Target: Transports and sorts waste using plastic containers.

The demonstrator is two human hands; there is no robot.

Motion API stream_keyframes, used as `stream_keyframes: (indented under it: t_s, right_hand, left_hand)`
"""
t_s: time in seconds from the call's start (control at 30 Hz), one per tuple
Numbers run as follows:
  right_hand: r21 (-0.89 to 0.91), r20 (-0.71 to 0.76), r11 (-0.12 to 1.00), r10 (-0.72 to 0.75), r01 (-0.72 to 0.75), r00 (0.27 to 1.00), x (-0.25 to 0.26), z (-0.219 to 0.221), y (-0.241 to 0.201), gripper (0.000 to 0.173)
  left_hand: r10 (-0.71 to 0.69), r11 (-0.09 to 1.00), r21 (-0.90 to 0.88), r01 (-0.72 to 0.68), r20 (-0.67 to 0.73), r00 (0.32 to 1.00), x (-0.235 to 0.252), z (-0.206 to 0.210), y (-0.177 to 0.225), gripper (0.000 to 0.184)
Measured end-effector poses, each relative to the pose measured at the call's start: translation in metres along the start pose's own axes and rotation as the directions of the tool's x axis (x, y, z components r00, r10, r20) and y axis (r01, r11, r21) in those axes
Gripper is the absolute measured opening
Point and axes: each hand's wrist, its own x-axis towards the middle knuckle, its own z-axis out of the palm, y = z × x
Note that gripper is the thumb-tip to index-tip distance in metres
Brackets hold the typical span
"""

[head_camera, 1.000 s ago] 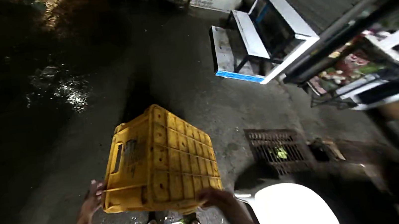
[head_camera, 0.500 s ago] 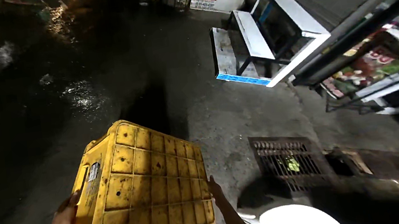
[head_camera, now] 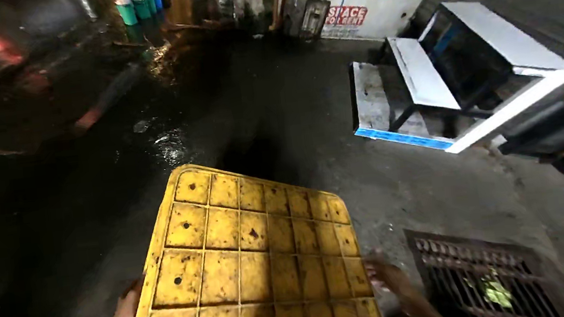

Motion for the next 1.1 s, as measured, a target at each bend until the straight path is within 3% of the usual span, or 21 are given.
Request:
stream_keyframes:
  t_s: [0.1, 0.2, 0.27, 0.37, 0.43, 0.53, 0.6, 0.67, 0.77, 0.83, 0.9, 0.97, 1.03, 1.1]
  right_hand:
    - [-0.036, -0.002, 0.995, -0.092, 0.092, 0.996, -0.01, -0.012, -0.038, 0.072]
    - [0.015, 0.04, 0.992, -0.123, 0.122, 0.992, 0.008, -0.016, -0.067, 0.074]
    - [0.04, 0.07, 0.988, -0.149, 0.146, 0.986, 0.021, -0.021, -0.08, 0.076]
    - [0.149, -0.11, 0.959, -0.227, 0.242, 0.968, 0.032, -0.035, -0.07, 0.068]
    - [0.196, -0.229, 0.936, -0.247, 0.293, 0.942, 0.033, -0.054, -0.048, 0.066]
    - [0.228, -0.285, 0.932, -0.214, 0.283, 0.934, -0.003, -0.084, -0.013, 0.066]
    - [0.214, -0.32, 0.907, -0.285, 0.362, 0.903, -0.028, -0.102, -0.005, 0.058]
    - [0.183, -0.337, 0.854, -0.41, 0.486, 0.847, -0.06, -0.112, -0.016, 0.045]
    - [0.054, -0.162, 0.801, -0.582, 0.596, 0.797, -0.105, -0.097, -0.045, 0.041]
    - [-0.166, 0.055, 0.8, -0.576, 0.576, 0.815, -0.115, -0.072, -0.058, 0.046]
    - [-0.366, 0.219, 0.766, -0.482, 0.529, 0.849, -0.11, -0.049, -0.062, 0.052]
    - [-0.45, 0.177, 0.742, -0.47, 0.496, 0.864, -0.092, -0.032, -0.056, 0.065]
    - [-0.384, 0.065, 0.776, -0.517, 0.5, 0.854, -0.074, -0.024, -0.045, 0.06]
    - [-0.35, -0.048, 0.755, -0.606, 0.555, 0.794, -0.061, -0.019, -0.034, 0.053]
  left_hand:
    - [0.049, 0.998, 0.022, -0.05, 0.051, 0.997, -0.059, -0.016, 0.051, 0.037]
    - [0.169, 0.985, -0.064, -0.159, 0.227, 0.959, -0.032, -0.042, 0.055, 0.031]
    - [0.214, 0.976, -0.114, -0.185, 0.363, 0.907, -0.036, -0.053, 0.082, 0.034]
    - [0.272, 0.961, -0.147, -0.233, 0.373, 0.887, -0.106, -0.019, 0.131, 0.035]
    - [0.36, 0.931, -0.199, -0.307, 0.353, 0.864, -0.143, 0.031, 0.136, 0.034]
    - [0.417, 0.901, -0.063, -0.43, 0.405, 0.814, -0.176, 0.119, 0.095, 0.052]
    - [0.339, 0.885, 0.115, -0.45, 0.504, 0.795, -0.203, 0.166, 0.062, 0.063]
    - [0.268, 0.874, 0.165, -0.456, 0.619, 0.738, -0.229, 0.205, 0.028, 0.064]
    - [0.24, 0.898, 0.105, -0.426, 0.695, 0.677, -0.252, 0.251, -0.008, 0.063]
    - [0.204, 0.91, 0.116, -0.397, 0.71, 0.674, -0.257, 0.269, -0.015, 0.059]
    - [0.216, 0.889, 0.138, -0.437, 0.714, 0.666, -0.258, 0.279, -0.026, 0.054]
    - [0.251, 0.858, 0.148, -0.492, 0.714, 0.653, -0.257, 0.281, -0.035, 0.055]
    - [0.249, 0.846, 0.161, -0.508, 0.724, 0.643, -0.257, 0.277, -0.043, 0.052]
    - [0.249, 0.846, 0.158, -0.509, 0.726, 0.641, -0.259, 0.273, -0.054, 0.053]
